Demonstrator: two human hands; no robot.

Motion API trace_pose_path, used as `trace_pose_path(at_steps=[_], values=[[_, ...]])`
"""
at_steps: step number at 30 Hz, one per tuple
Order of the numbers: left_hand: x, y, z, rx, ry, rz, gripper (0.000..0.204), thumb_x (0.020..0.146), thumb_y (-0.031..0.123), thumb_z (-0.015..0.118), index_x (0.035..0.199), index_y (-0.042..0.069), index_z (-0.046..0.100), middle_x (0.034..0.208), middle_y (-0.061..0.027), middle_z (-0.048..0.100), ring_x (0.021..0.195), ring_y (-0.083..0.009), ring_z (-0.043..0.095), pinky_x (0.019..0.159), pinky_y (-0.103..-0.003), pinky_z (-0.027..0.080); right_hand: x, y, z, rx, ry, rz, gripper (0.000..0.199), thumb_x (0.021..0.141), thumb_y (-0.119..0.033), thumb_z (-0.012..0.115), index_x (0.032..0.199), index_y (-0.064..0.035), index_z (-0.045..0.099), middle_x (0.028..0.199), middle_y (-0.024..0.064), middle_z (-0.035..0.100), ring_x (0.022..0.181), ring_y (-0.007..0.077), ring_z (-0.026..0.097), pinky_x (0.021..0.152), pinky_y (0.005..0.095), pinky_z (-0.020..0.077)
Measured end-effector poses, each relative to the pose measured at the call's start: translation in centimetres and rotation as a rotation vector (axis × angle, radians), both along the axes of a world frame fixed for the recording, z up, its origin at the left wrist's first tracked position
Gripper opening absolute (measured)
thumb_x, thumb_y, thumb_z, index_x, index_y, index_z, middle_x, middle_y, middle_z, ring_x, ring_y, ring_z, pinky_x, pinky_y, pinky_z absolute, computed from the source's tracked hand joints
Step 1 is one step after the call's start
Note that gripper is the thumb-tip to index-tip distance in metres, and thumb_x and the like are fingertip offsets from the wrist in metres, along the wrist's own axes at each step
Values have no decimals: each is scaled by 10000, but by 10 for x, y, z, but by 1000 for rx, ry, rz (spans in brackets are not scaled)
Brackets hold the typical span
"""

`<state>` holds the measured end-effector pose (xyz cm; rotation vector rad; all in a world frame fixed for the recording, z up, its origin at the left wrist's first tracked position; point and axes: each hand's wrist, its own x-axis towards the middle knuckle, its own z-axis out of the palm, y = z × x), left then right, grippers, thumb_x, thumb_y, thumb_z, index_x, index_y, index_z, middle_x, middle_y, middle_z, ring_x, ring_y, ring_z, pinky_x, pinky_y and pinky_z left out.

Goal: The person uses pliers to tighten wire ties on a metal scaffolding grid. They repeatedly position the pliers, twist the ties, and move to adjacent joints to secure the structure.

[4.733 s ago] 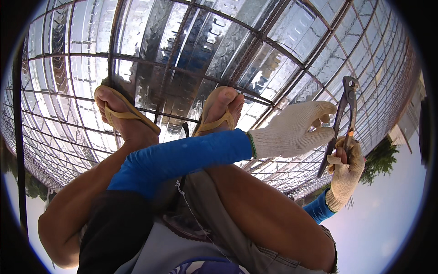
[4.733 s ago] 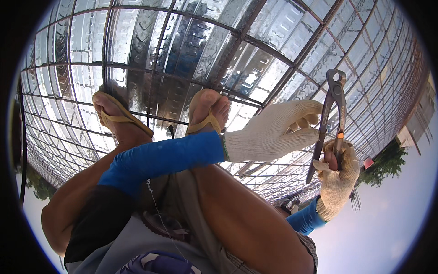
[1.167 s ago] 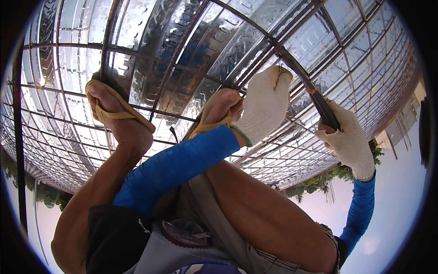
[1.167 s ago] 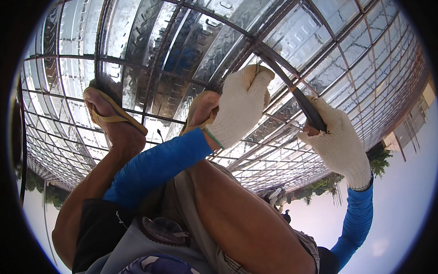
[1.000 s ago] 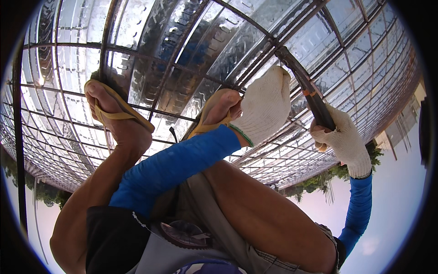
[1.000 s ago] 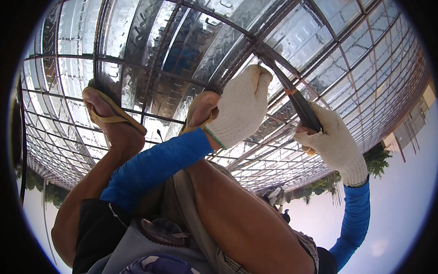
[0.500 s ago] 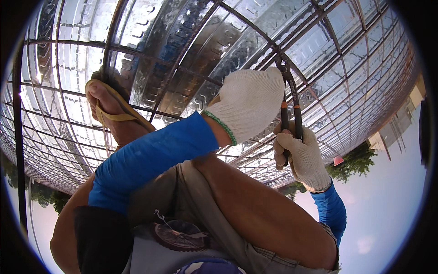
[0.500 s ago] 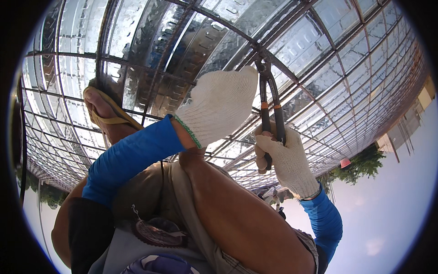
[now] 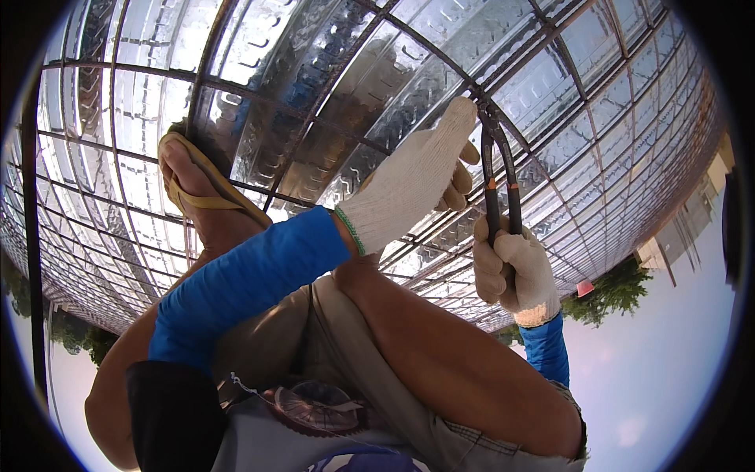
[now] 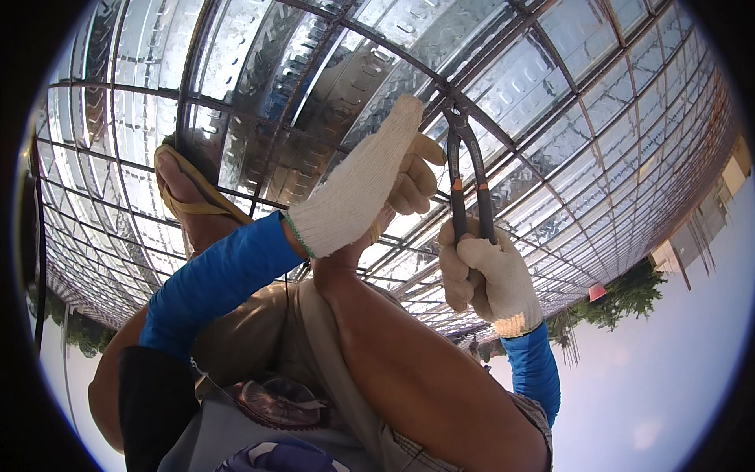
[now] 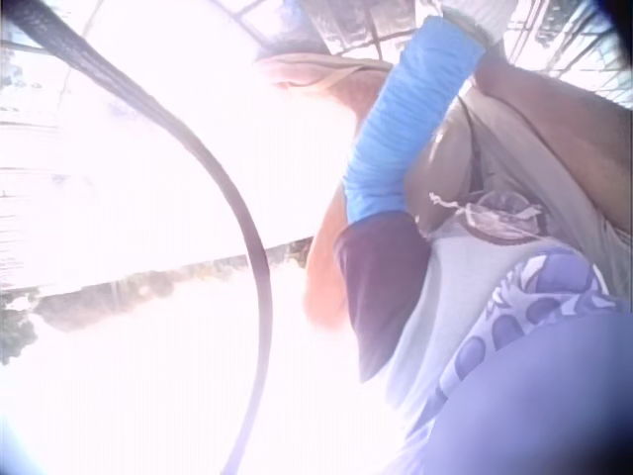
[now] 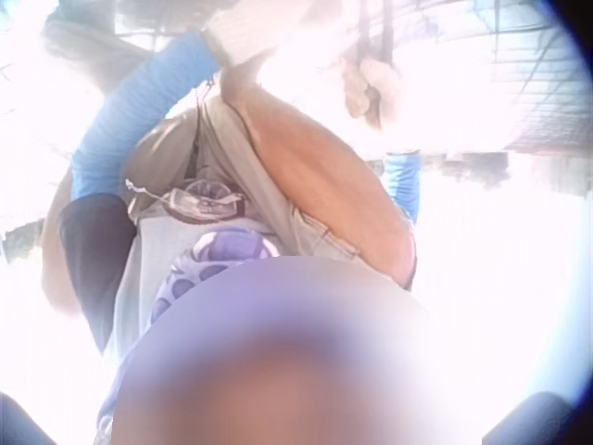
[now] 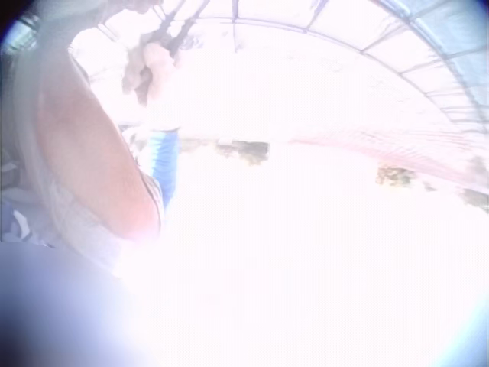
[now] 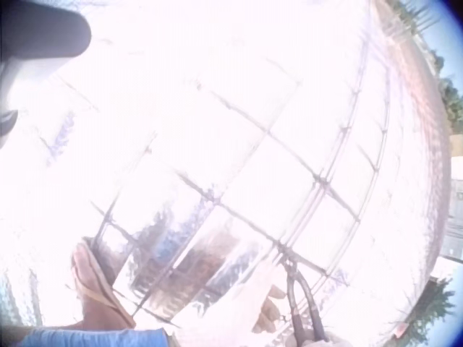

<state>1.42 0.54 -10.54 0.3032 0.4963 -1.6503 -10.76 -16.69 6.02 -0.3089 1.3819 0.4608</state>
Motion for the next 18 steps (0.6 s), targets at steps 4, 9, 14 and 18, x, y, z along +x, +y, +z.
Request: trace_pose_path(at_steps=[4, 9, 14, 18], values=[[-30, -10, -6, -59, 376, 243, 372, 1088, 351, 673, 1314, 70, 578, 1170, -62, 588, 990, -173, 628, 862, -314, 579, -23, -9, -5, 196, -102, -219, 279, 1086, -238, 611, 1263, -28, 563, 693, 23, 480, 444, 137, 454, 374, 346, 391], [-26, -94, 39, 405, 105, 235, 404, 1047, 360, 732, 1253, 18, 670, 1181, -171, 765, 1030, -250, 773, 824, -385, 637, -41, -27, -14, 585, -259, -439, 298, 1121, -326, 575, 1189, -36, 551, 679, 32, 499, 423, 132, 432, 348, 347, 353], [-39, -114, 42, 475, 37, 334, 215, 1068, 227, 666, 915, 88, 605, 757, -31, 617, 597, -143, 620, 533, -315, 514, -50, -36, -11, 189, -30, 46, 322, 969, -165, 744, 1190, 25, 606, 669, 69, 580, 437, 182, 528, 379, 350, 450], [-44, -126, 45, 650, -91, 10, 206, 1081, 309, 621, 1051, 106, 601, 903, -29, 647, 719, -147, 659, 580, -338, 543, -16, -17, 9, -529, -4, 989, 471, 898, -79, 774, 1317, 28, 587, 761, 133, 676, 595, 200, 681, 561, 342, 565]])
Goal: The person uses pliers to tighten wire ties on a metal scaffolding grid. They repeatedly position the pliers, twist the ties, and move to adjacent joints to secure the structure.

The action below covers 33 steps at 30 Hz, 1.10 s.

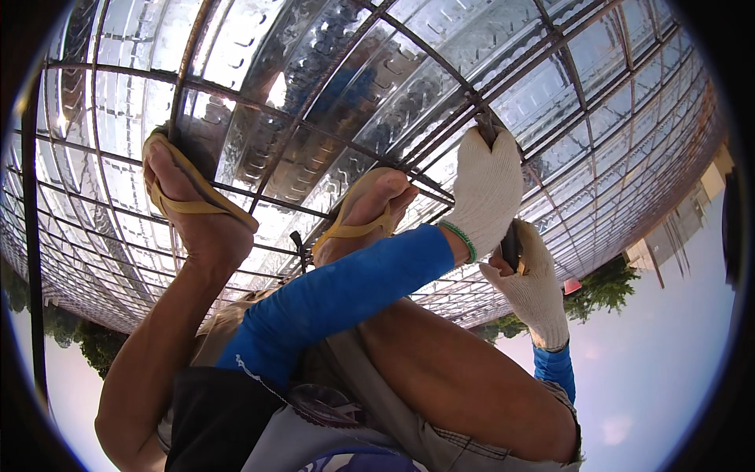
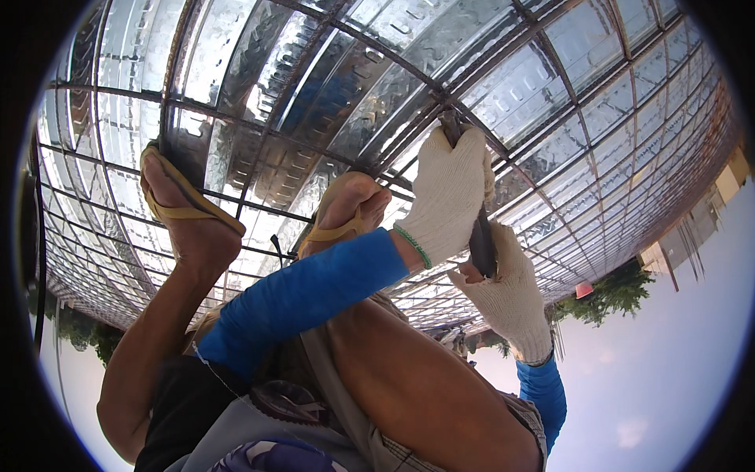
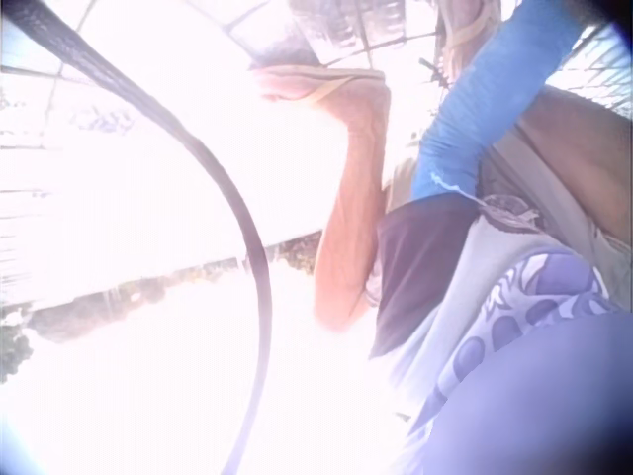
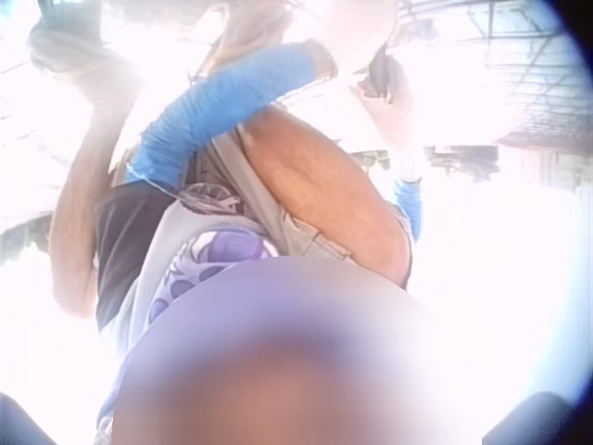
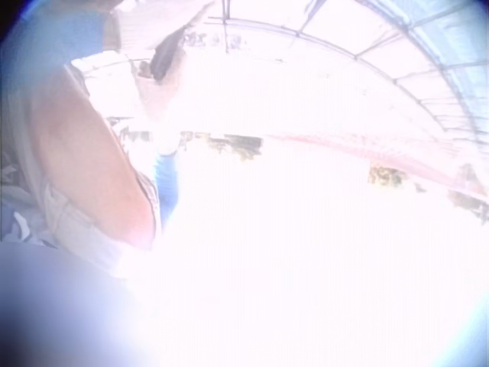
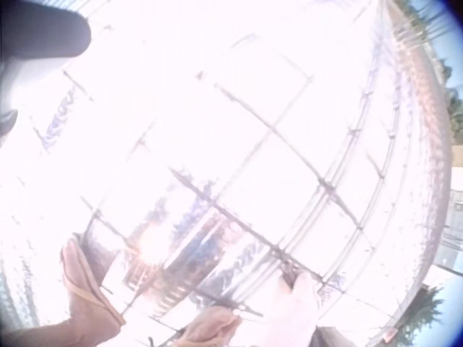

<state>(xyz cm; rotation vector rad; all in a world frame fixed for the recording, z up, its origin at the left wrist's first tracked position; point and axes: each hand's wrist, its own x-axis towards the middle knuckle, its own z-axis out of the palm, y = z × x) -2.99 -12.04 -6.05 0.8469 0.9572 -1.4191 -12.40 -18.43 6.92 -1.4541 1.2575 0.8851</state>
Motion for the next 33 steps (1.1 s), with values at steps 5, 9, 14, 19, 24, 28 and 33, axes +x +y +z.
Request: trace_pose_path(at_steps=[5, 9, 14, 19, 24, 28, 33], values=[[4, -18, 4, 150, 101, -32, 268, 1077, 346, 645, 1117, 83, 616, 941, -67, 663, 768, -180, 697, 623, -364, 571, 0, 6, -2, -320, -143, 611, 422, 958, -108, 760, 1319, 13, 576, 787, 92, 675, 678, 151, 706, 617, 324, 569], [35, -3, 28, 119, -50, -308, 333, 1067, 361, 647, 1132, 37, 598, 934, -116, 673, 775, -221, 711, 625, -399, 559, 30, -5, 12, 116, 224, -108, 255, 978, -93, 722, 1184, 18, 620, 800, 84, 693, 609, 143, 670, 538, 310, 529], [47, 23, 42, 52, -261, -532, 403, 1056, 355, 627, 1101, -32, 521, 875, -180, 675, 754, -301, 724, 641, -459, 555, 14, 31, -3, 167, 24, -443, 112, 983, -81, 683, 970, 15, 627, 656, 53, 635, 532, 126, 606, 490, 288, 462], [17, 40, 20, -6, -310, -419, 399, 1051, 347, 637, 1090, -32, 518, 835, -189, 672, 742, -326, 729, 640, -465, 557, -11, 58, -23, 170, -89, -502, 146, 988, -123, 698, 964, 4, 630, 648, 50, 647, 540, 119, 604, 516, 293, 477], [19, 45, 15, -63, -337, -313, 427, 1030, 377, 701, 1056, -27, 566, 844, -113, 663, 738, -218, 714, 646, -394, 566, -25, 40, -29, 293, -110, -617, 222, 986, -118, 714, 1134, 30, 639, 739, 69, 661, 532, 150, 599, 482, 303, 495], [21, 44, -5, -188, -239, -78, 397, 1025, 372, 722, 1023, -15, 633, 868, -70, 665, 730, -150, 703, 643, -306, 589, -26, 4, -19, 918, -211, -1127, 417, 1041, -273, 695, 1300, 36, 589, 717, 11, 537, 467, 101, 488, 400, 285, 424], [4, 14, 4, -164, 114, 274, 261, 1050, 272, 705, 1086, 19, 656, 781, -56, 654, 628, -192, 664, 569, -311, 567, -59, 11, -26, 907, -239, -1118, 550, 1041, -398, 682, 1309, 69, 571, 710, 76, 598, 412, 142, 493, 379, 291, 438]])
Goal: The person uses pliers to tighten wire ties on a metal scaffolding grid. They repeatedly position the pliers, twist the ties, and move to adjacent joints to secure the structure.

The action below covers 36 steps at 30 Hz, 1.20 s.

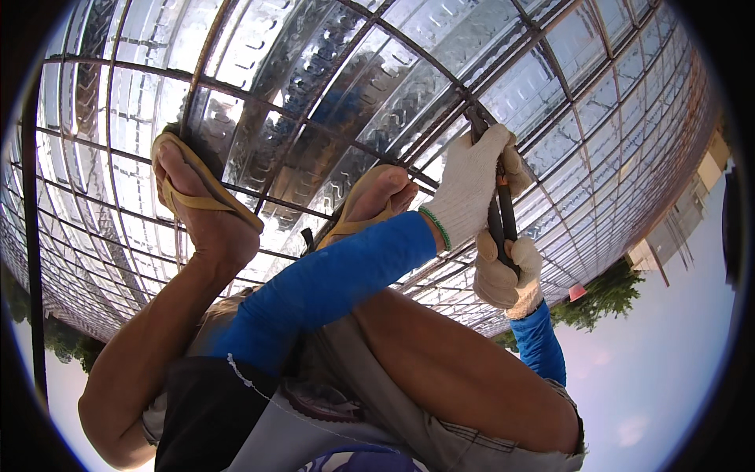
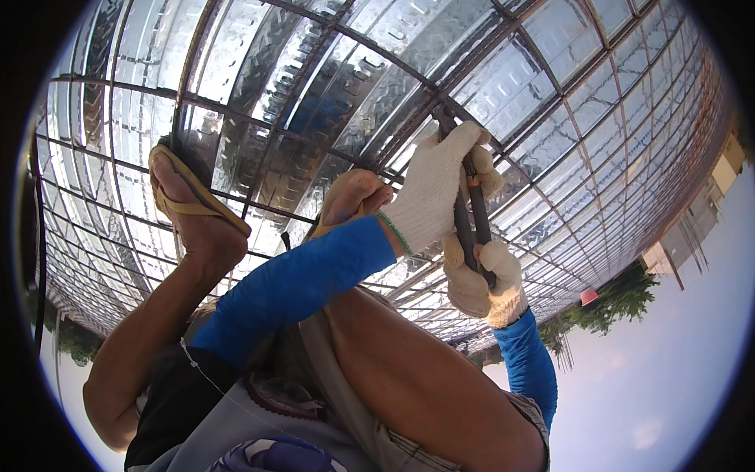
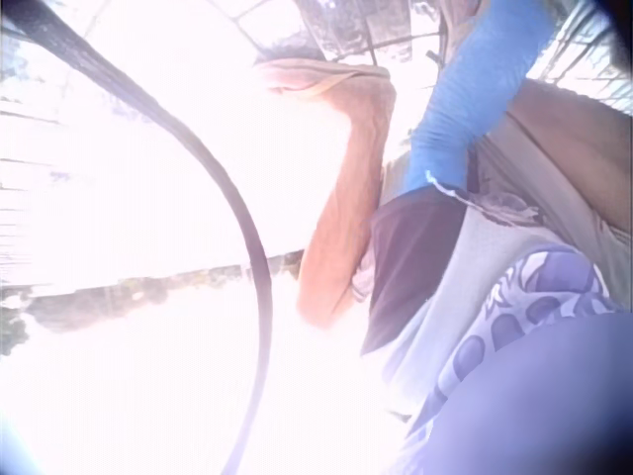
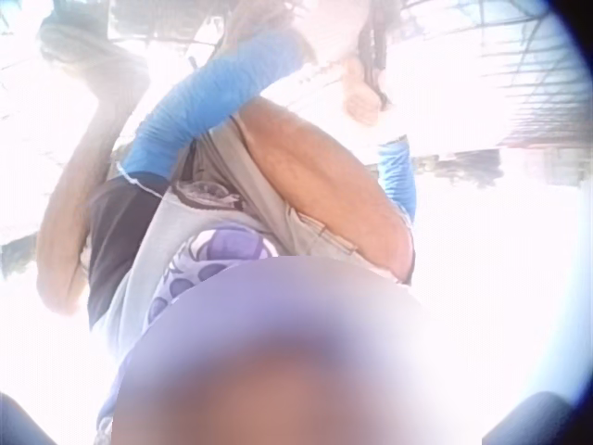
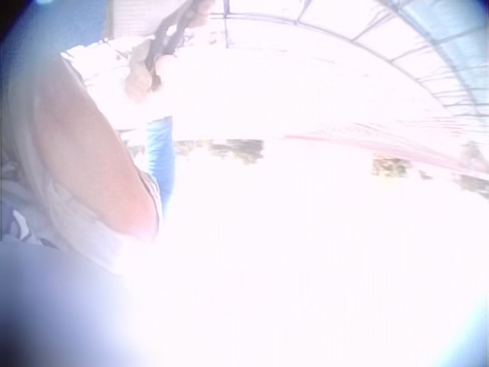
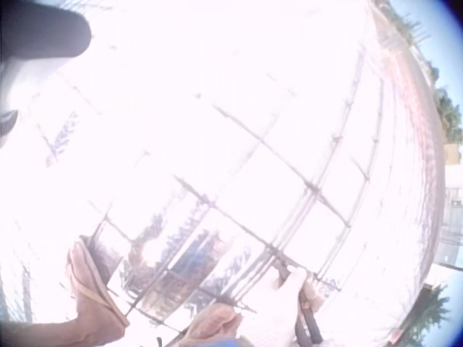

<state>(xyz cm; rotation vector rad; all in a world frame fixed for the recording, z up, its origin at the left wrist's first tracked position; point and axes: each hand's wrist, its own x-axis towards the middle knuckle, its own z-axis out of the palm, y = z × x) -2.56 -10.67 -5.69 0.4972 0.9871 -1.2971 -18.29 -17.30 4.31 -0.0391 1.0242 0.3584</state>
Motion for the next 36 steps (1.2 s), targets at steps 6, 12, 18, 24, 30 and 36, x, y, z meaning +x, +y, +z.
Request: trace_pose_path(at_steps=[6, 12, 18, 24, 30, 36], values=[[6, -23, 13, 311, -109, -301, 278, 1066, 320, 609, 984, 59, 556, 734, -33, 568, 559, -147, 580, 487, -350, 475, 50, -22, 27, -781, 154, 844, 529, 950, -229, 749, 1345, 68, 561, 830, 178, 727, 641, 227, 729, 561, 315, 589], [19, -18, 30, 329, -266, -529, 421, 1071, 440, 597, 1034, 21, 573, 771, -43, 595, 633, -143, 642, 519, -329, 505, 49, -3, 6, -1308, 140, 1536, 342, 968, -163, 702, 1222, 36, 588, 821, 140, 723, 658, 209, 731, 597, 347, 569], [-6, 12, 7, 80, -289, -136, 496, 1027, 512, 717, 1027, 28, 611, 816, -38, 652, 712, -132, 667, 607, -310, 524, 49, -42, 15, -76, 240, 300, 261, 983, -180, 680, 1152, 18, 659, 751, 77, 644, 533, 199, 612, 467, 351, 517], [3, -11, 2, 101, -67, -46, 332, 1065, 337, 636, 899, 60, 560, 680, -44, 598, 506, -144, 547, 526, -319, 478, 63, -35, 11, -481, 320, 807, 311, 965, -148, 786, 1182, 31, 654, 813, 65, 683, 600, 191, 660, 526, 371, 566], [29, -18, 37, 288, -15, -308, 227, 1016, 267, 666, 1006, 71, 552, 785, -19, 581, 633, -130, 624, 511, -314, 505, 65, -4, 22, -1349, 159, 1599, 355, 966, -142, 711, 1284, -12, 620, 831, 114, 706, 666, 237, 720, 639, 344, 608], [7, 3, 12, 43, -99, -127, 289, 1027, 294, 700, 1068, 30, 590, 773, -39, 603, 661, -179, 685, 584, -325, 604, 55, -27, 28, -220, 378, 250, 279, 965, -100, 672, 1189, 66, 652, 788, 106, 677, 529, 201, 626, 478, 339, 541]])
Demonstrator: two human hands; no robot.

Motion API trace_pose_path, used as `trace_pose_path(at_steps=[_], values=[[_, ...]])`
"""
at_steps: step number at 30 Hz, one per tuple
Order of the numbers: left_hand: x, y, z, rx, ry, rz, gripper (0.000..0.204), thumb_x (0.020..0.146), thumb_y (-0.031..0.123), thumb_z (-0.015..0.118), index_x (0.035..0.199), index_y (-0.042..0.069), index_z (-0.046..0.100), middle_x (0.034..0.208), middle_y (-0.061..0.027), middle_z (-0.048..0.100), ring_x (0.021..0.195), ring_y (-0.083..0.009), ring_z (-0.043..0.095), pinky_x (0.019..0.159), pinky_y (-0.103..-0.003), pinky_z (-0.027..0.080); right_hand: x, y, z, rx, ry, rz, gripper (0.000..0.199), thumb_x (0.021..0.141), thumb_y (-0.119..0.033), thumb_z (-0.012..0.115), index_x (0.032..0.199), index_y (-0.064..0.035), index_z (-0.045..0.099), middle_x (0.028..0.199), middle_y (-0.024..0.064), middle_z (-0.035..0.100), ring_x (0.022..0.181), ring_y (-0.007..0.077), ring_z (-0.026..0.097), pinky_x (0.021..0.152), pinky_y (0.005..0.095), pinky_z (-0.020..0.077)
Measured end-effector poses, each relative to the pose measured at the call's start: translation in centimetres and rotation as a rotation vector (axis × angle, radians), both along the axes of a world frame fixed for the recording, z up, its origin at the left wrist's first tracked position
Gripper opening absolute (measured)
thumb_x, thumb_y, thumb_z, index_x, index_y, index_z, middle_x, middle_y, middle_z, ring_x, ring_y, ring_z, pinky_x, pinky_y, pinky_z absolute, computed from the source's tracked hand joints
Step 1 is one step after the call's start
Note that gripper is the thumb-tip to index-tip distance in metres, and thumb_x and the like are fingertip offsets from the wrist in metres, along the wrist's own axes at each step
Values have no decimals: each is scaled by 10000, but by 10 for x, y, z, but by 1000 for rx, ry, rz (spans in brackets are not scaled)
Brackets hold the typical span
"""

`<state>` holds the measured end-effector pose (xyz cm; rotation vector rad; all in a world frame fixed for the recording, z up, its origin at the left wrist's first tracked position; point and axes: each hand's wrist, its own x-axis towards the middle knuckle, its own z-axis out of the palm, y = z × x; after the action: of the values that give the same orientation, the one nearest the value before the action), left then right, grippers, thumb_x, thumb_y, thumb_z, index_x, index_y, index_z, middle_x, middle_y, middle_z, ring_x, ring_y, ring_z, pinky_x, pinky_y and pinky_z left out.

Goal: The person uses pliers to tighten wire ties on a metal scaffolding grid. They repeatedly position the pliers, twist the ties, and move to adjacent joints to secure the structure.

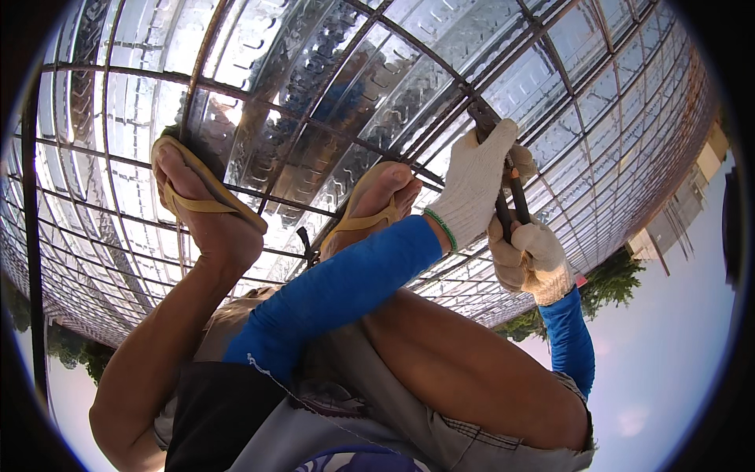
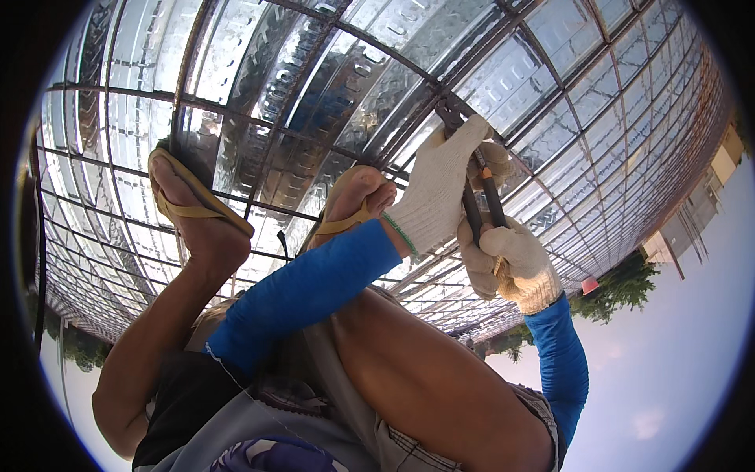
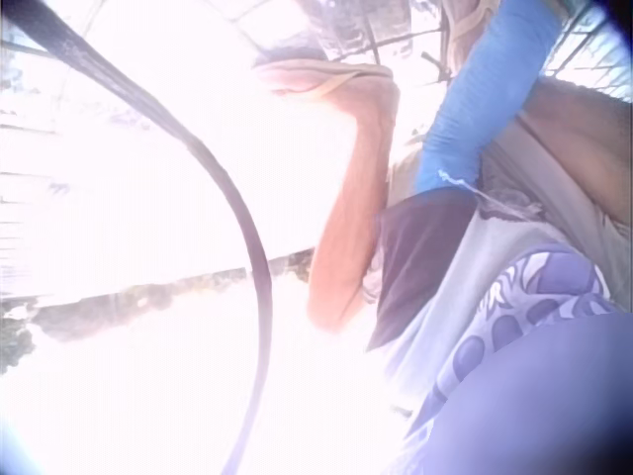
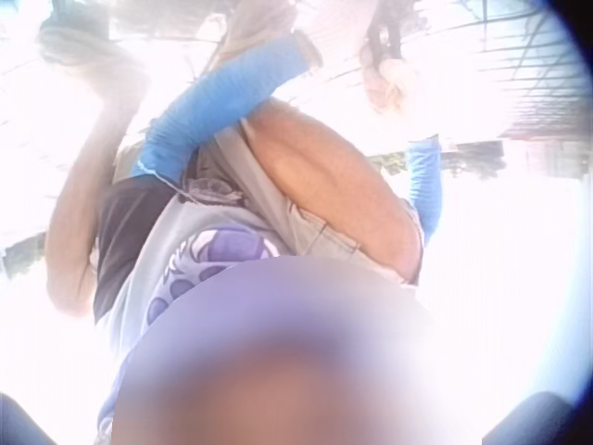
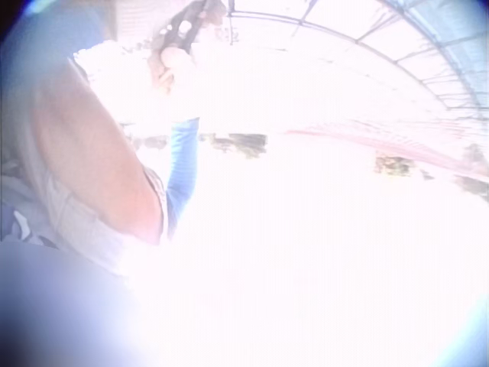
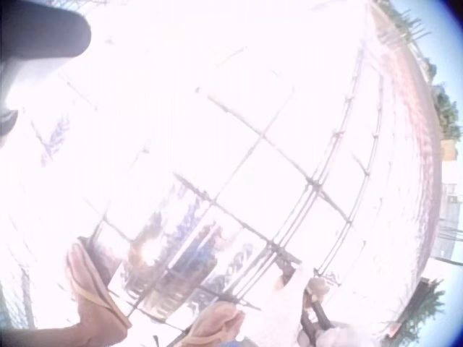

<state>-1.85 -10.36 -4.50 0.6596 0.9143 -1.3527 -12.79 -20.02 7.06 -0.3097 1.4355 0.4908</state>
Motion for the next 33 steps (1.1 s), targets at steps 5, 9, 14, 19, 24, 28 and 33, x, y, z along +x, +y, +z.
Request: trace_pose_path(at_steps=[5, 9, 14, 19, 24, 28, 33], values=[[-12, -7, -16, 39, -43, 52, 233, 1033, 252, 662, 991, 45, 565, 721, -32, 575, 599, -156, 642, 498, -323, 509, 1, 1, -12, -247, 8, 519, 325, 955, -126, 752, 1223, 19, 641, 904, 99, 717, 683, 194, 725, 605, 327, 614], [2, -28, 10, 284, -73, -94, 282, 1073, 299, 558, 941, 50, 545, 681, -49, 544, 552, -163, 586, 520, -367, 483, 3, 39, -16, -1023, -121, 1514, 429, 952, -189, 800, 1294, -17, 609, 940, 77, 743, 746, 193, 760, 646, 338, 618], [-4, -5, -2, 196, -229, -266, 379, 1061, 410, 646, 1012, 36, 607, 823, -71, 655, 648, -160, 658, 571, -319, 513, 19, 21, -13, -291, 32, 825, 281, 936, -63, 710, 1197, 7, 633, 768, 64, 687, 563, 212, 687, 491, 334, 550], [1, 15, -25, -162, -17, 44, 291, 1061, 305, 719, 1086, 33, 619, 787, -58, 623, 725, -199, 706, 579, -317, 590, -19, 27, -23, 53, -143, -114, 351, 1018, -240, 677, 1178, 69, 630, 705, 93, 633, 479, 209, 607, 424, 323, 522], [5, 0, -12, 33, -63, -133, 255, 1053, 287, 619, 1016, 40, 568, 765, -47, 576, 599, -169, 604, 530, -343, 487, 2, 24, -15, -290, -92, 471, 443, 958, -230, 769, 1264, 54, 618, 881, 146, 719, 613, 237, 704, 497, 338, 573], [-6, -14, -6, 230, -168, -405, 386, 1083, 418, 557, 996, 48, 494, 867, -57, 556, 716, -168, 556, 610, -399, 432, 4, 53, -23, -918, -113, 1495, 469, 958, -212, 774, 1301, 38, 575, 943, 148, 738, 743, 233, 743, 690, 380, 618], [-5, 6, -8, 47, -223, -207, 338, 1044, 344, 631, 1019, 8, 601, 790, -73, 649, 684, -163, 664, 626, -332, 551, -22, 18, -31, -207, -284, 405, 385, 987, -196, 701, 1281, 25, 588, 840, 113, 665, 598, 230, 661, 542, 380, 564]])
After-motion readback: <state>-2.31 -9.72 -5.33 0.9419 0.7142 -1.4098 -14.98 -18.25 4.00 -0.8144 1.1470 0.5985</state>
